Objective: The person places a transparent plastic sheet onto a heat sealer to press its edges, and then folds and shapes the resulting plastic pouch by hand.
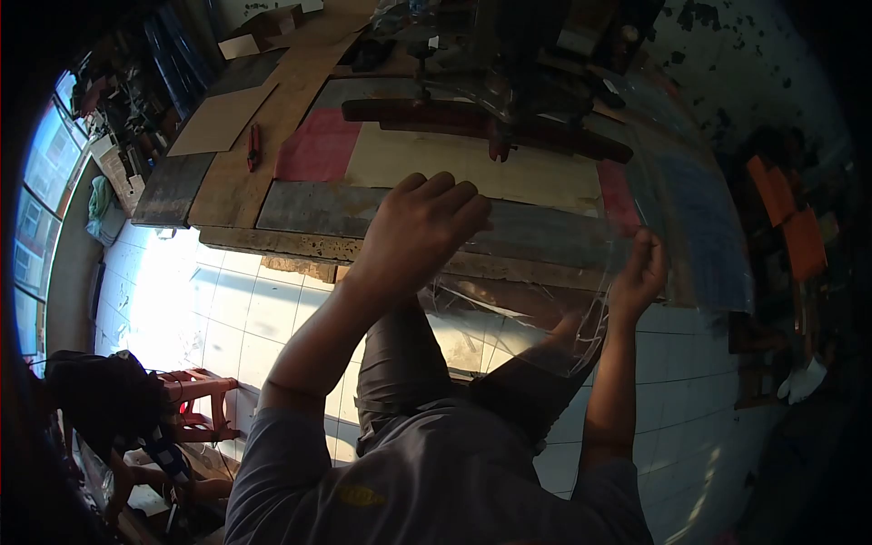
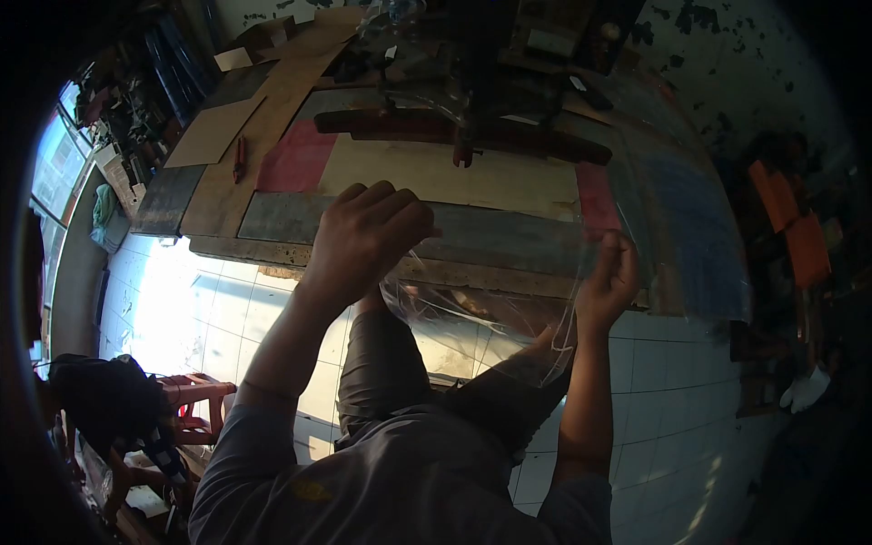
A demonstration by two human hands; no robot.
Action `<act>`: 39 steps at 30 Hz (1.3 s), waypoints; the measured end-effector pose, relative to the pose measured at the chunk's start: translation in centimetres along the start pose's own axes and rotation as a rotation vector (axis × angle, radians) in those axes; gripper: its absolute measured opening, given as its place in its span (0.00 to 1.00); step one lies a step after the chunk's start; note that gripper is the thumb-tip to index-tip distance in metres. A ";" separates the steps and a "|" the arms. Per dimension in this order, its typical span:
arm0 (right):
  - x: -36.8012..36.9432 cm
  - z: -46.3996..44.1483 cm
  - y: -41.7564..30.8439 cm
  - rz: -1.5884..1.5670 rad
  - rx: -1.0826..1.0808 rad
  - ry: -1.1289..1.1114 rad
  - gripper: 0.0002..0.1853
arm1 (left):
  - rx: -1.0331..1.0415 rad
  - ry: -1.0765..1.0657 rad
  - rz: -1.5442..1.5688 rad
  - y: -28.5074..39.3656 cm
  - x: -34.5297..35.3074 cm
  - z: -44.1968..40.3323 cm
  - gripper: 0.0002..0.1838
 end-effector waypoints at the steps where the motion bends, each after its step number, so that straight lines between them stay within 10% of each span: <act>1: 0.5 0.3 1.4 0.019 0.020 -0.093 0.12 | 0.014 -0.030 -0.011 -0.7 0.8 0.6 0.10; 5: 1.4 1.7 4.3 0.036 0.115 -0.337 0.12 | -0.029 -0.115 0.188 -1.9 4.1 4.5 0.08; 14: 2.3 1.7 5.4 -0.051 0.304 -0.358 0.14 | -0.876 -0.139 0.787 -5.8 6.2 10.1 0.17; 39: 0.5 1.2 6.2 -0.161 0.401 -0.304 0.19 | -0.860 -0.006 1.126 -5.5 6.6 8.7 0.13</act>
Point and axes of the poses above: each hand's wrist, its own z-axis away from the middle knuckle, its own x-axis out of the palm, y = z × x, the point moved 7 cm from there along -z, towards the middle knuckle, and after that the axes turned 3 degrees about -z, right-handed, at the moved point
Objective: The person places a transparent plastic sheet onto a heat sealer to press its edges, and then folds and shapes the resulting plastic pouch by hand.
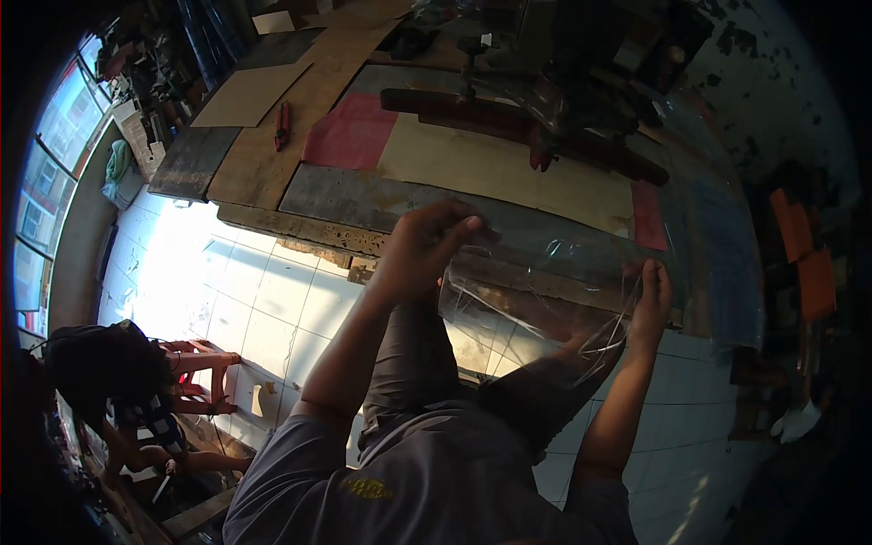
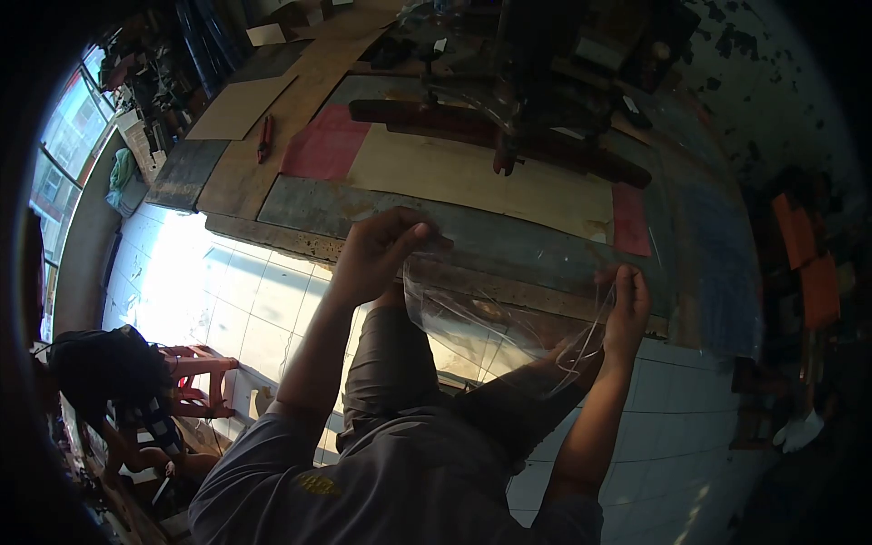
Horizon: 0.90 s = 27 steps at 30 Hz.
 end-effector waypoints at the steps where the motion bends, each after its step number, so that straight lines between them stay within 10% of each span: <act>1: -0.1 0.0 -0.1 0.009 -0.009 0.010 0.19 | -0.009 0.020 0.016 0.6 0.2 0.0 0.12; 4: -0.4 0.2 -0.3 0.017 0.073 0.003 0.18 | 0.016 0.050 0.038 1.7 0.4 -0.1 0.11; 13: 6.3 2.5 -13.1 0.589 -0.623 -0.279 0.22 | 0.047 0.096 0.045 4.9 1.3 0.8 0.09; 27: 8.4 2.3 -13.3 0.285 -0.279 -0.495 0.08 | 0.018 0.083 0.096 6.4 1.3 2.0 0.14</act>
Point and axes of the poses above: each hand's wrist, its own z-axis away from the middle knuckle, its own x-axis out of the palm, y = z × x, the point moved 7 cm from there along -z, towards the middle knuckle, and after that the axes turned 3 degrees about -z, right-handed, at the moved point
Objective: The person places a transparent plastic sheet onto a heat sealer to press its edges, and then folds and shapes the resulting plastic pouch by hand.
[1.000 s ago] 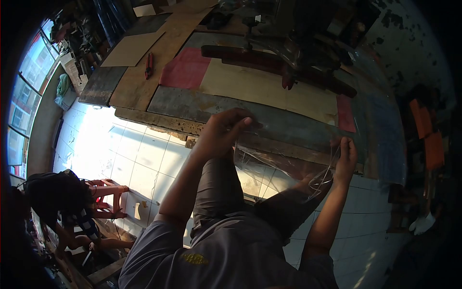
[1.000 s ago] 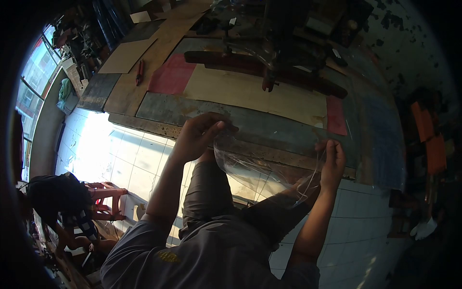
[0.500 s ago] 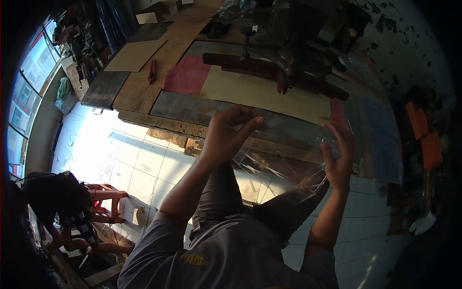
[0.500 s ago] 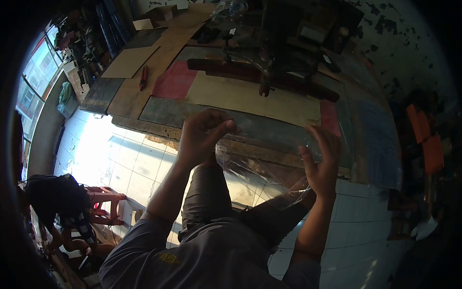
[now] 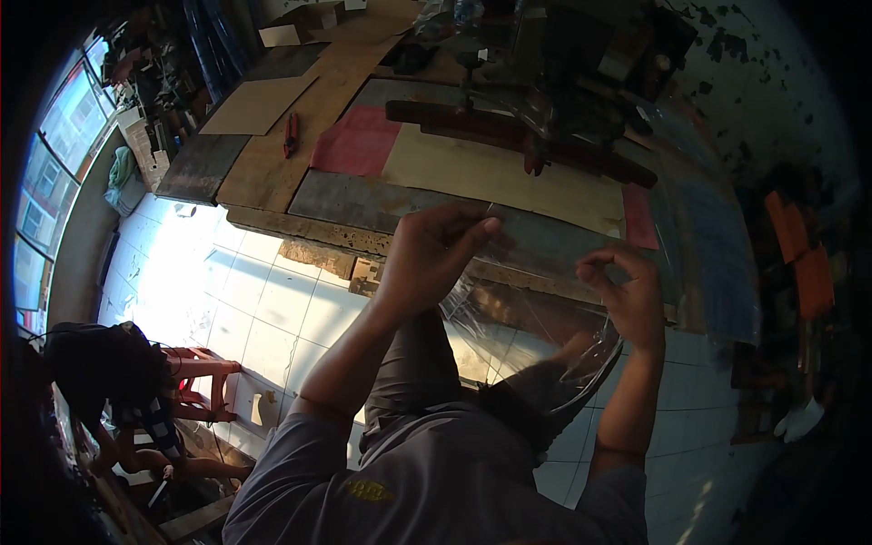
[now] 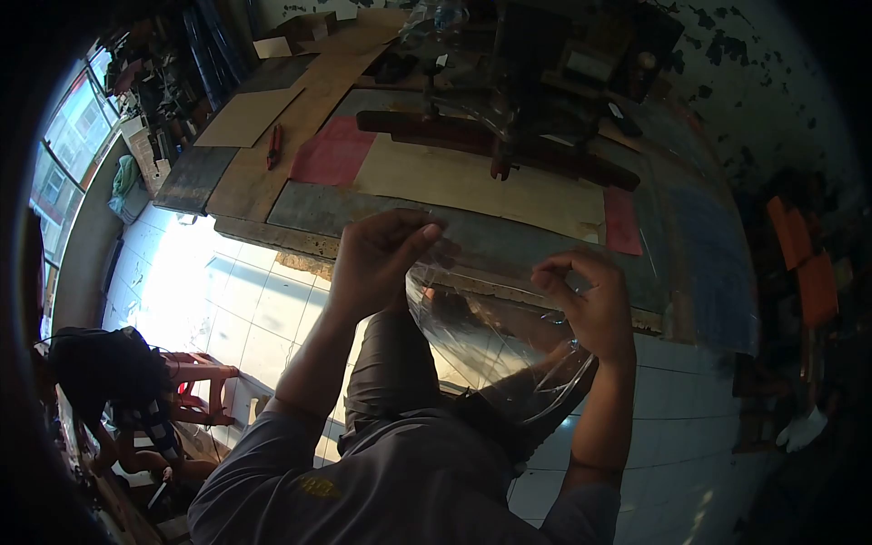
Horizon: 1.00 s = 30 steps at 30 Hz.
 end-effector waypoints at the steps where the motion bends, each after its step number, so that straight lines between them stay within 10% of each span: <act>1: 0.0 0.0 0.0 -0.007 -0.004 0.004 0.09 | 0.011 0.002 -0.020 0.0 0.0 0.0 0.14; 30: -0.2 0.2 0.6 -0.038 -0.003 0.025 0.06 | 0.134 0.108 -0.321 1.1 0.2 0.2 0.12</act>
Point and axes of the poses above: each hand's wrist, its own z-axis away from the middle knuckle, its own x-axis out of the palm, y = z × x, the point moved 7 cm from there along -z, towards the middle knuckle, and after that the axes turned 3 degrees about -z, right-handed, at the moved point
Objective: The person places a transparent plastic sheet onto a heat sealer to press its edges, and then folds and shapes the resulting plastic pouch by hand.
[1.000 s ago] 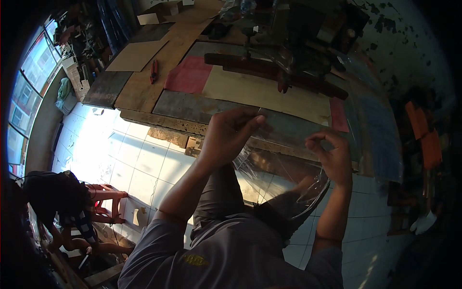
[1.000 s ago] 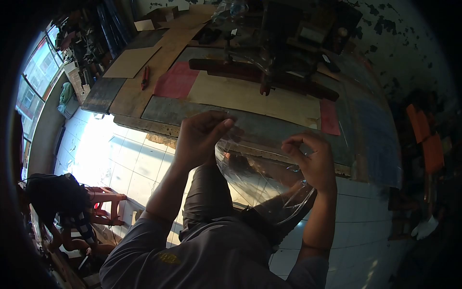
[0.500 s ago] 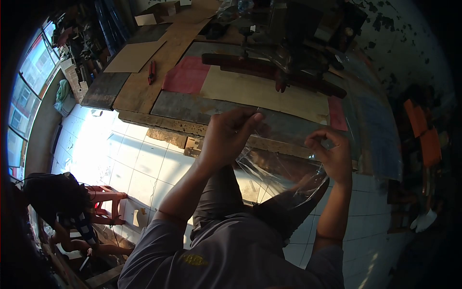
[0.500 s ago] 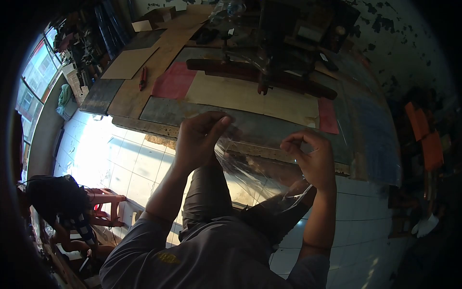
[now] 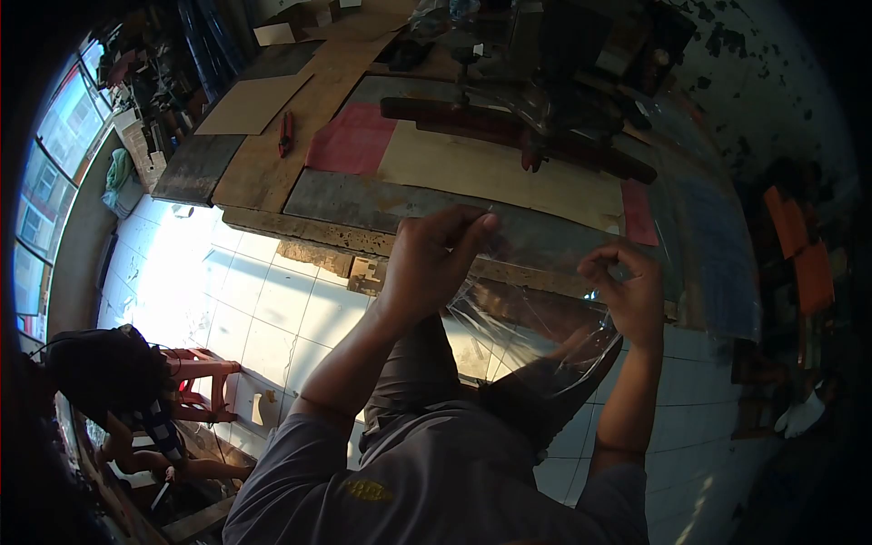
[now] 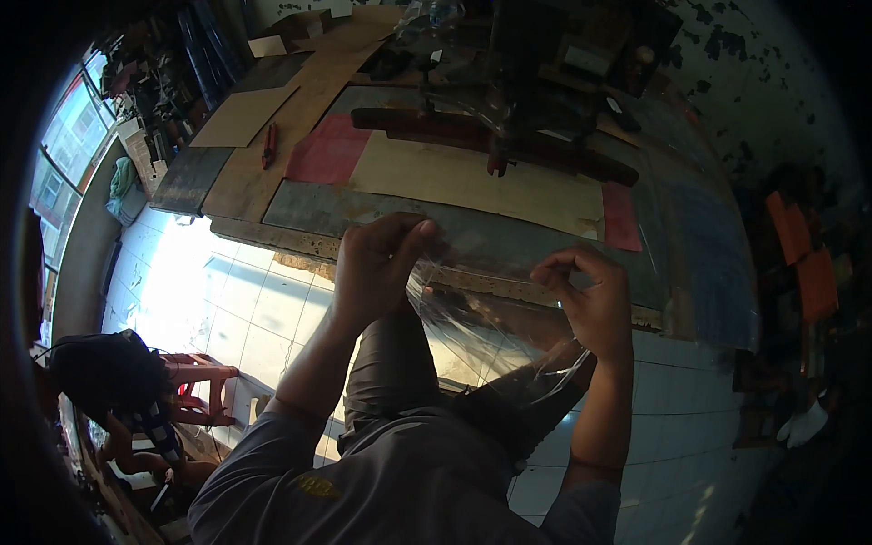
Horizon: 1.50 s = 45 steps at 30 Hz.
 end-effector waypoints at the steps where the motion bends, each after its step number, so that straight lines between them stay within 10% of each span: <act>1: 0.0 0.0 -0.1 0.009 -0.011 -0.001 0.06 | 0.011 0.010 -0.008 -0.1 0.0 0.0 0.12; 31: -0.2 0.3 0.8 -0.032 -0.026 -0.148 0.25 | 0.032 0.257 0.046 -4.4 -3.9 -2.1 0.09; 40: -0.8 0.0 1.0 -0.045 -0.213 -0.249 0.13 | 0.005 0.251 0.079 -4.1 -4.1 -2.3 0.11; 45: -2.2 0.1 3.8 -0.118 0.030 -0.298 0.07 | 0.019 0.305 0.128 -4.7 -5.3 -2.5 0.10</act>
Point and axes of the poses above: each hand's wrist, its own z-axis away from the middle knuckle, its own x-axis out of the palm, y = z × x, the point moved 7 cm from there along -z, towards the middle knuckle, and after that the axes turned 3 degrees about -z, right-handed, at the moved point
